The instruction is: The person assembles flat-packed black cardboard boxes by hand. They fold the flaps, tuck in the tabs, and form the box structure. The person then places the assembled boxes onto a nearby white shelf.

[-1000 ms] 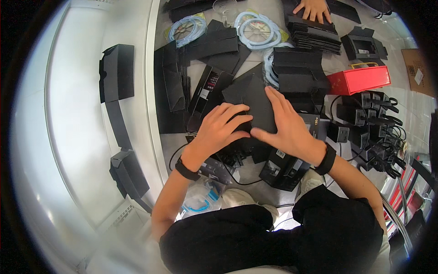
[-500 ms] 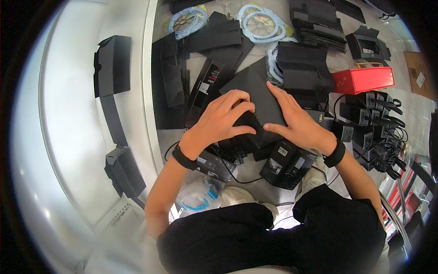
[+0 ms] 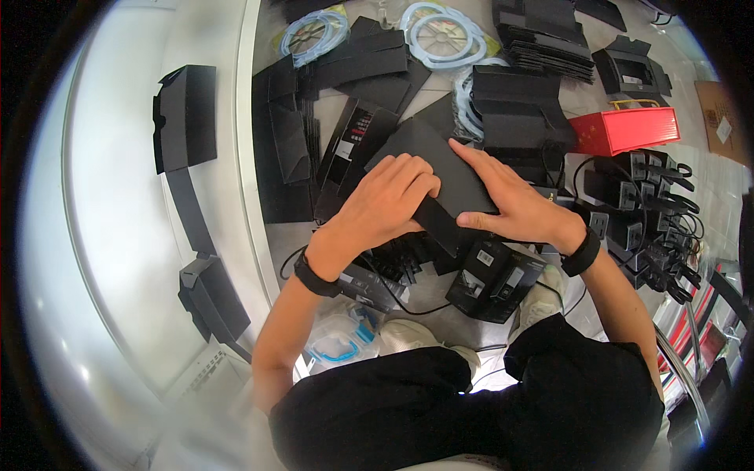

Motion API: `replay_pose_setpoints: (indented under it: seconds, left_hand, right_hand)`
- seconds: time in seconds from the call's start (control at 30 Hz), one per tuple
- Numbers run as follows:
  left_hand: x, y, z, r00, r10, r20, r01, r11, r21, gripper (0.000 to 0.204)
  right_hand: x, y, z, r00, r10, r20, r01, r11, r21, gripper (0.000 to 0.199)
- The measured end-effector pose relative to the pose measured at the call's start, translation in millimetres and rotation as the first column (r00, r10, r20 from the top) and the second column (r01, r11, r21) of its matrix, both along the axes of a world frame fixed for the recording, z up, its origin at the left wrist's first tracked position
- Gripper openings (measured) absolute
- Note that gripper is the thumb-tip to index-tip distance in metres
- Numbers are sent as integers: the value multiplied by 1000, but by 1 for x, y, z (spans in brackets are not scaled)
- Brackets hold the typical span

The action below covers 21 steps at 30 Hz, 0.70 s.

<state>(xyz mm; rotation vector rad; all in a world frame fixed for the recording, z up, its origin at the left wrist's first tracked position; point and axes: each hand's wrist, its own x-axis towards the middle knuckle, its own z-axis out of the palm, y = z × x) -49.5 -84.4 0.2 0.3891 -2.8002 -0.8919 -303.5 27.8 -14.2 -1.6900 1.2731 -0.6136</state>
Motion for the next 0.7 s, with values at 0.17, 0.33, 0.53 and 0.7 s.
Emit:
replay_pose_setpoints:
  seconds: [0.17, 0.33, 0.53, 0.7]
  left_hand:
    - [-3, 1, 3, 999, 19, -31, -20, 1000, -22, 62]
    - [-6, 2, 4, 1000, -11, -2, 11, 998, -64, 62]
    - [-5, 7, 0, 1000, -5, -3, 5, 992, -123, 64]
    - [-2, 13, 1, 999, 30, -11, -31, 992, -121, 66]
  right_hand:
    - [2, -3, -2, 994, -28, 101, 25, 999, 35, 94]
    - [2, -1, -4, 993, -25, 119, 20, 999, 41, 92]
    - [3, 1, -6, 992, -24, 127, 22, 1000, 22, 88]
    - [2, 1, -3, 990, -32, 136, 25, 998, 51, 88]
